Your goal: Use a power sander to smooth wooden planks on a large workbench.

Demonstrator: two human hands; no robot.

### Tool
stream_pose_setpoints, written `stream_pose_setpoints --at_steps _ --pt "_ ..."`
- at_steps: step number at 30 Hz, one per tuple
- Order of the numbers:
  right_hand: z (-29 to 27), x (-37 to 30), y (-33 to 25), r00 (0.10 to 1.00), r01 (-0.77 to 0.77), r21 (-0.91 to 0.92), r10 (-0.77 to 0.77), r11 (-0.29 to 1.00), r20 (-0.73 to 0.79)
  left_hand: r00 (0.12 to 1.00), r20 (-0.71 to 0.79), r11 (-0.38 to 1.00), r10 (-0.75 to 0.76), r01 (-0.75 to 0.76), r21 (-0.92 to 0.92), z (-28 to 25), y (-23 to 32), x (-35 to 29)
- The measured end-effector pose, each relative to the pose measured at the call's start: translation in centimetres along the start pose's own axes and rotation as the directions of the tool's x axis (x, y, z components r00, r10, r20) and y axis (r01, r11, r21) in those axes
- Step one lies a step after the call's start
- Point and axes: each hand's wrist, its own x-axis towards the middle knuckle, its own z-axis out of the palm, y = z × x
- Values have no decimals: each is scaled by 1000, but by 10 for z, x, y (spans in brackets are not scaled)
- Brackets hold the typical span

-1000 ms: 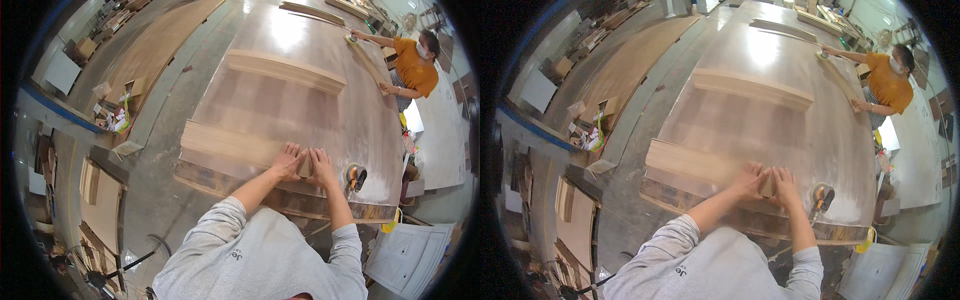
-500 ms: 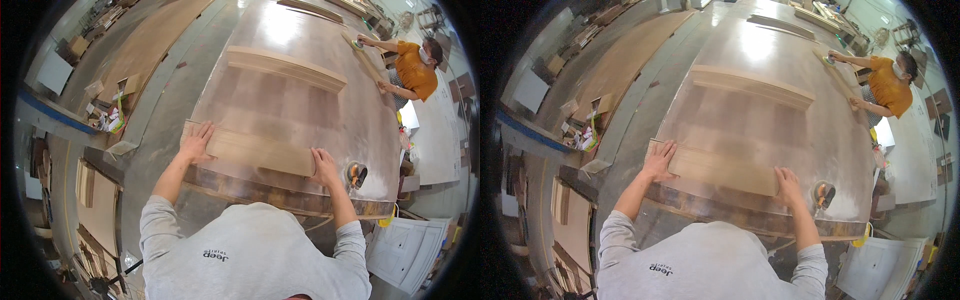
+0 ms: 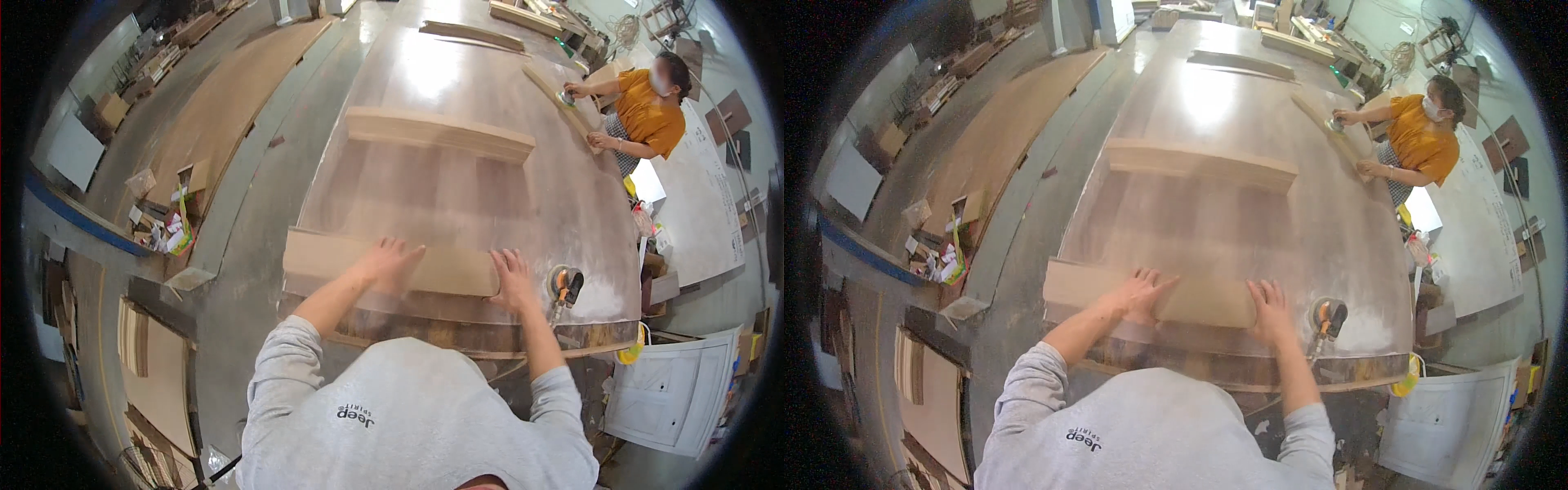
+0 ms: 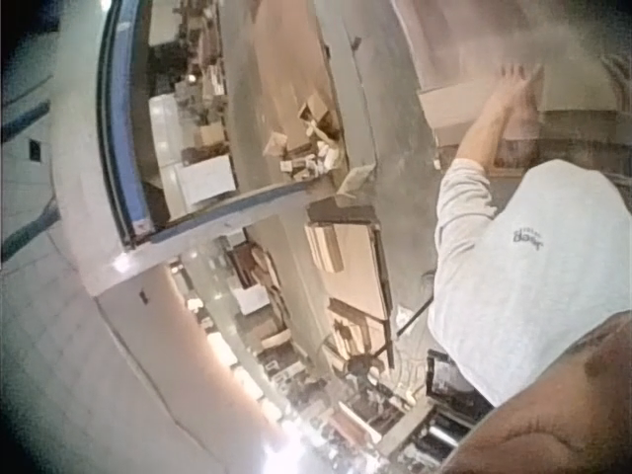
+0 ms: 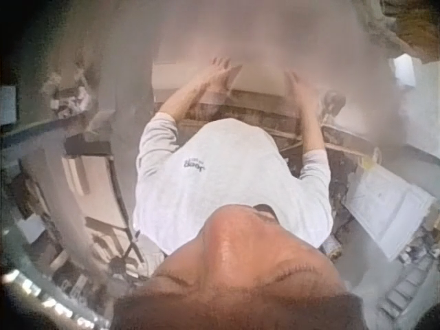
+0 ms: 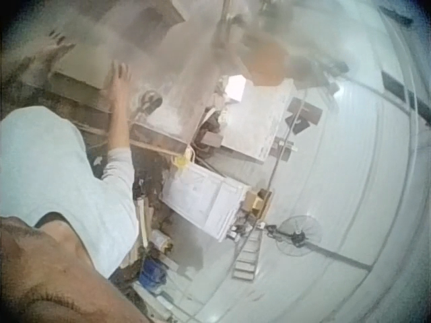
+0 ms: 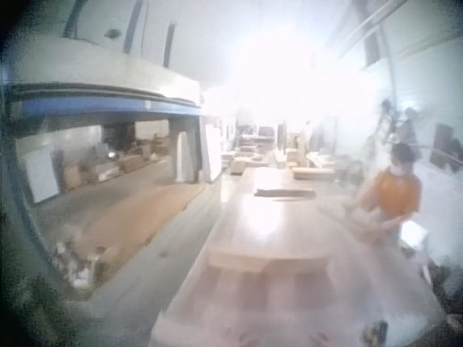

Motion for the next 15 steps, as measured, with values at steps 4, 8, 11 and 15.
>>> stream_pose_setpoints --at_steps 4,8,11,15 --pt "34 -43 -11 847 -107 408 298 907 -439 991 7 986 -132 132 -102 -9 14 -11" --pt "88 -39 -61 763 93 995 640 27 -89 949 -12 909 -315 298 -291 -25 33 -8" --pt "82 0 -121 975 39 998 218 41 -47 904 17 753 -428 367 -546 -70 55 -14" --pt "53 47 -175 989 99 995 -105 -22 -101 874 -200 606 -442 127 -785 -104 67 -22"
